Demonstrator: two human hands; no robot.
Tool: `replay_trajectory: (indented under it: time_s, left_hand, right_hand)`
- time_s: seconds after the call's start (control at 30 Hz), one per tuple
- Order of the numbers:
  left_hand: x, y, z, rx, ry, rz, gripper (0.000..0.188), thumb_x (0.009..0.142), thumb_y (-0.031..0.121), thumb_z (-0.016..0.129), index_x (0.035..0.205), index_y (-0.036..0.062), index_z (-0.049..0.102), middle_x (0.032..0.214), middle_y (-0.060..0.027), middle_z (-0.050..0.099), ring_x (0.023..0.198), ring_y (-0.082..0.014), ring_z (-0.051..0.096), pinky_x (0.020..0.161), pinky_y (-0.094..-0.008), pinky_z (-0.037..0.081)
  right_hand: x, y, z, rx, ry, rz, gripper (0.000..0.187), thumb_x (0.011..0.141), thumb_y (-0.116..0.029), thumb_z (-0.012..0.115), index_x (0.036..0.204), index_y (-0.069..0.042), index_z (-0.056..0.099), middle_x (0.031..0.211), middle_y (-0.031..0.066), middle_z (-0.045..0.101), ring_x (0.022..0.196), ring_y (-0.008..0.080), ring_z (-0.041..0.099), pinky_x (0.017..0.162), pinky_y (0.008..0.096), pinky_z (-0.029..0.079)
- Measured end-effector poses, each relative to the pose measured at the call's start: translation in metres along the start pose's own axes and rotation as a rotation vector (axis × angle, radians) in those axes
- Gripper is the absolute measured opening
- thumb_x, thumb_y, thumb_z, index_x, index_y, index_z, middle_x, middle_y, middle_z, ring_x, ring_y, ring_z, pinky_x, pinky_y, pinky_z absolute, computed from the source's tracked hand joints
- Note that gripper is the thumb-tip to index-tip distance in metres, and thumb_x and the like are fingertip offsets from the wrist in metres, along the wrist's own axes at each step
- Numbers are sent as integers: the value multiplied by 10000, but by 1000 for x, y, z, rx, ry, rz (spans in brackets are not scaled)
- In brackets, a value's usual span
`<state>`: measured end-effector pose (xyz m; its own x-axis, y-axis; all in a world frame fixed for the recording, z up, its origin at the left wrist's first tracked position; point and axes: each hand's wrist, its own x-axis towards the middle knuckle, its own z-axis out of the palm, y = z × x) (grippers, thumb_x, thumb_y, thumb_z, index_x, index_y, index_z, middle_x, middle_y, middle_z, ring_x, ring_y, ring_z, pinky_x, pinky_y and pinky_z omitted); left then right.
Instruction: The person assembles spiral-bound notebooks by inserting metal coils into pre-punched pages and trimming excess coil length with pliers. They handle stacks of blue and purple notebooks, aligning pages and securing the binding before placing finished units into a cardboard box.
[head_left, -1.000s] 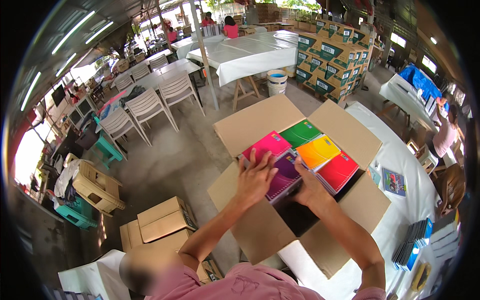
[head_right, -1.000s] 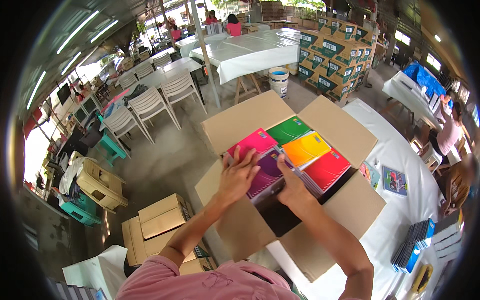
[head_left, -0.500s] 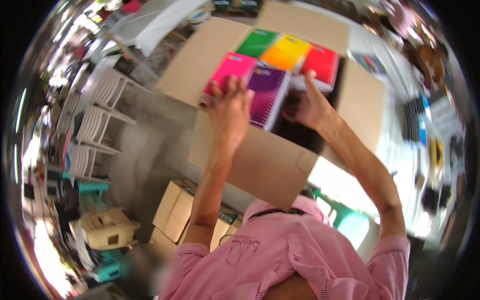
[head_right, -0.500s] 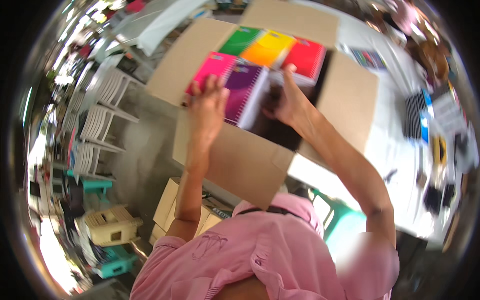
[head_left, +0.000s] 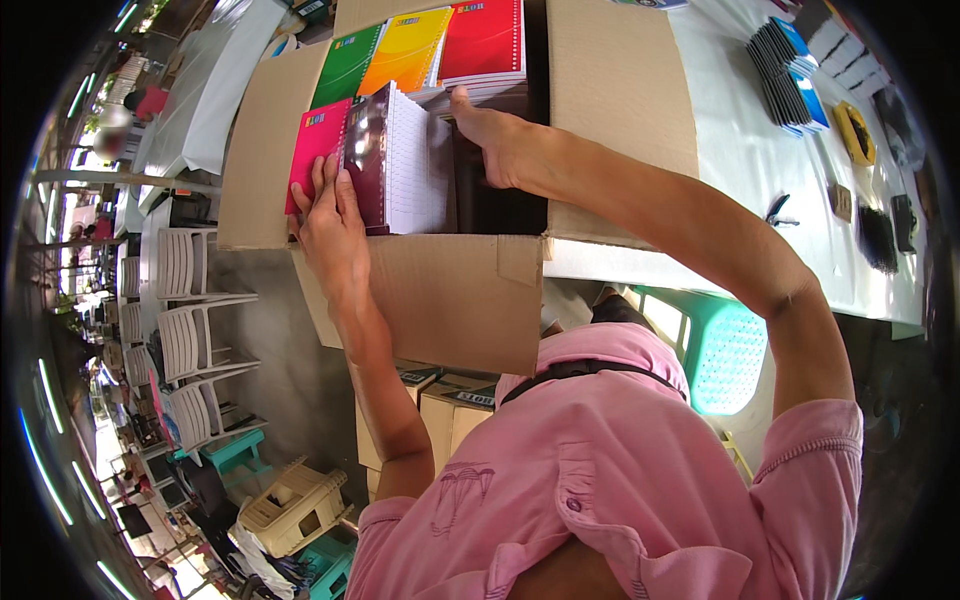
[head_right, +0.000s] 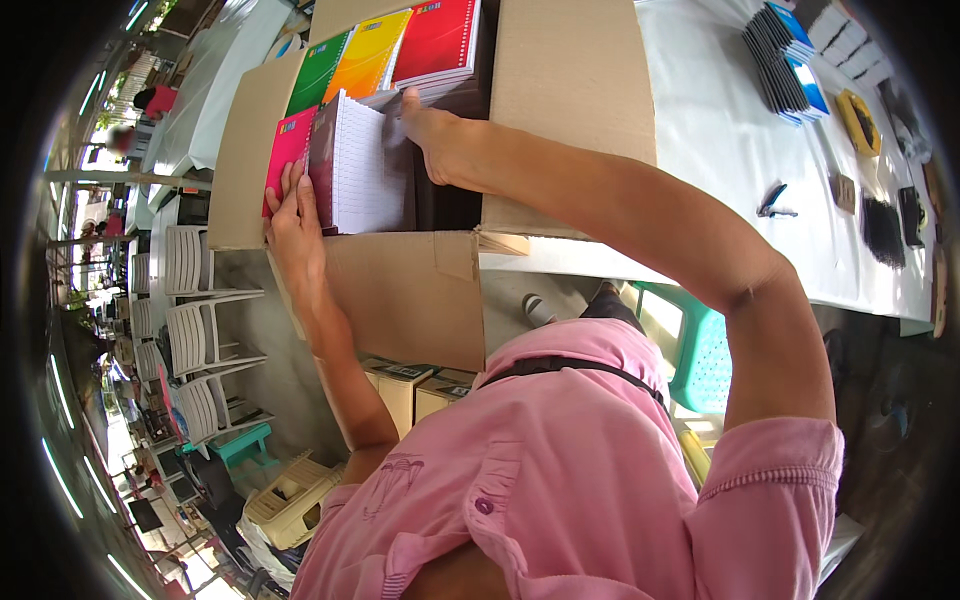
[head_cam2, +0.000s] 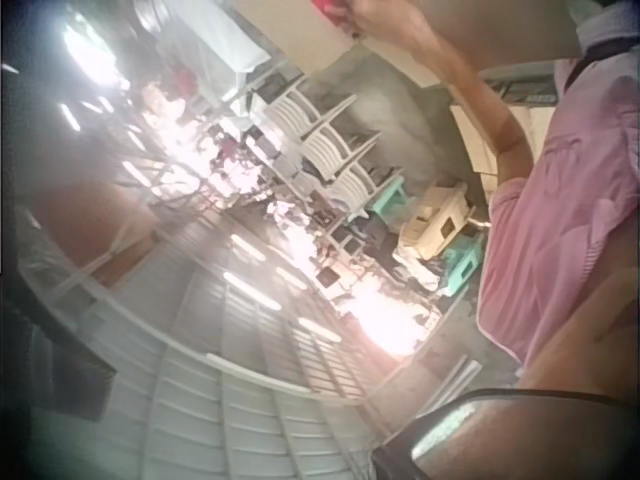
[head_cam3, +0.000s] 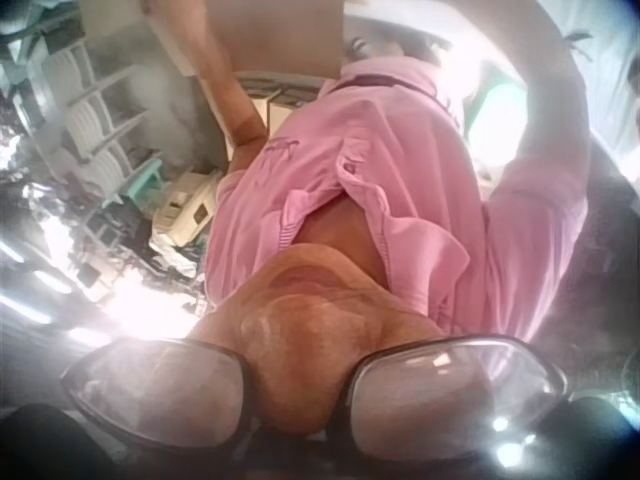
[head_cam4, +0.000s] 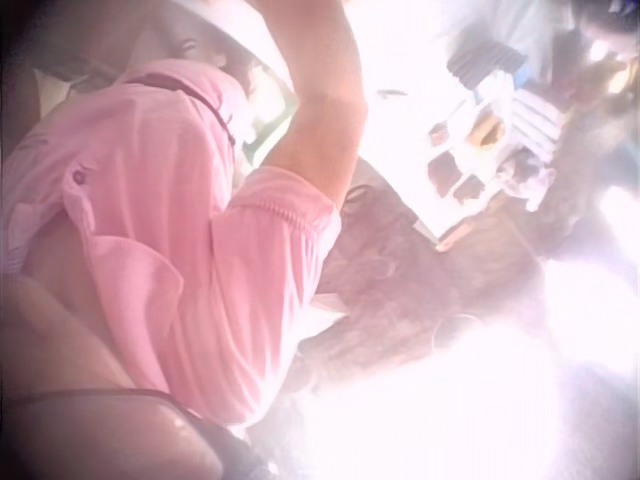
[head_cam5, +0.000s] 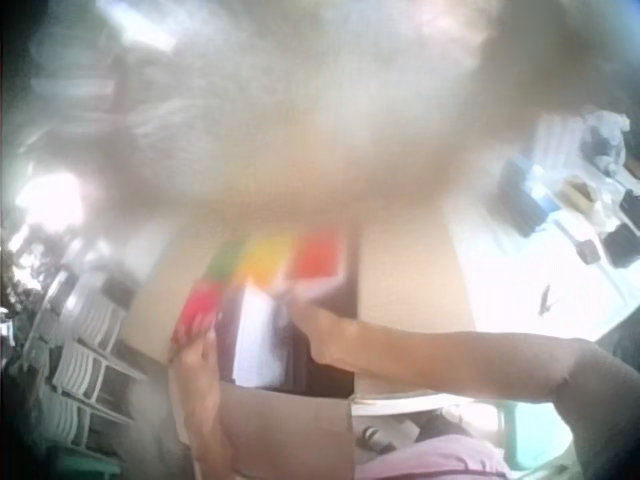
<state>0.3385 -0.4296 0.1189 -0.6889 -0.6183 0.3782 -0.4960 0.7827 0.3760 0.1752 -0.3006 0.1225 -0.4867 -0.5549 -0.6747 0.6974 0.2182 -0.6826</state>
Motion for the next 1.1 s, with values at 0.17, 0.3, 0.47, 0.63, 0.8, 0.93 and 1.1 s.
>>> replay_trajectory:
  time_s: [0.17, 0.3, 0.47, 0.63, 0.8, 0.93, 1.1]
  left_hand:
    - [-3, 2, -1, 6, 6, -8, 420, 1028, 420, 398, 1341, 204, 579, 1436, 9, 510, 1385, -415, 348, 1143, -571, 211]
    - [-6, 2, 3, 74, 49, 8, 422, 1027, 419, 397, 1343, 205, 577, 1431, 6, 515, 1380, -418, 353, 1141, -572, 217]
    - [-5, 1, 2, 80, 43, 0, 420, 1026, 414, 397, 1348, 208, 573, 1436, 7, 509, 1384, -412, 351, 1145, -566, 218]
    - [-3, -5, 4, 62, 25, 14, 424, 1027, 418, 394, 1354, 210, 568, 1445, 11, 500, 1391, -400, 345, 1150, -560, 211]
    - [-3, -3, 3, 21, -4, -6, 428, 1027, 419, 390, 1357, 209, 564, 1452, 12, 491, 1391, -404, 342, 1150, -565, 209]
    - [0, -7, 0, 78, -32, -15, 430, 1025, 412, 397, 1357, 194, 562, 1454, 10, 488, 1382, -414, 350, 1141, -577, 225]
    - [-3, 6, 0, 164, 4, 11, 423, 1021, 397, 411, 1353, 183, 562, 1456, 7, 485, 1373, -426, 357, 1132, -583, 245]
  right_hand:
    - [-9, -7, 2, -148, 44, 89, 878, 940, -677, 364, 1550, -89, 134, 1627, 132, 63, 1500, 259, 45, 1178, 478, 106]
    - [-8, -5, 1, -150, 25, 49, 875, 941, -675, 367, 1543, -74, 164, 1623, 140, 83, 1495, 282, 64, 1173, 495, 131]
    - [-1, 1, 4, -37, 44, -77, 751, 960, -659, 354, 1443, -87, 423, 1471, 55, 433, 1243, 151, 445, 895, 304, 442]
    - [11, 6, -2, 100, -136, -107, 881, 914, -713, 395, 1512, -76, 279, 1570, 133, 255, 1421, 223, 246, 1115, 424, 274]
    - [8, 6, -1, 68, -188, -185, 1013, 786, -713, 622, 1495, -82, 269, 1542, 162, 265, 1422, 346, 234, 1151, 545, 191]
    - [-18, 5, 11, -10, -269, -229, 1145, 613, -772, 739, 1452, -85, 371, 1529, 170, 293, 1430, 310, 172, 1157, 512, 115]
    - [-3, 5, 24, -19, -327, -222, 827, 685, -519, 849, 1316, -101, 517, 1290, 87, 552, 1222, 220, 461, 1033, 405, 355]
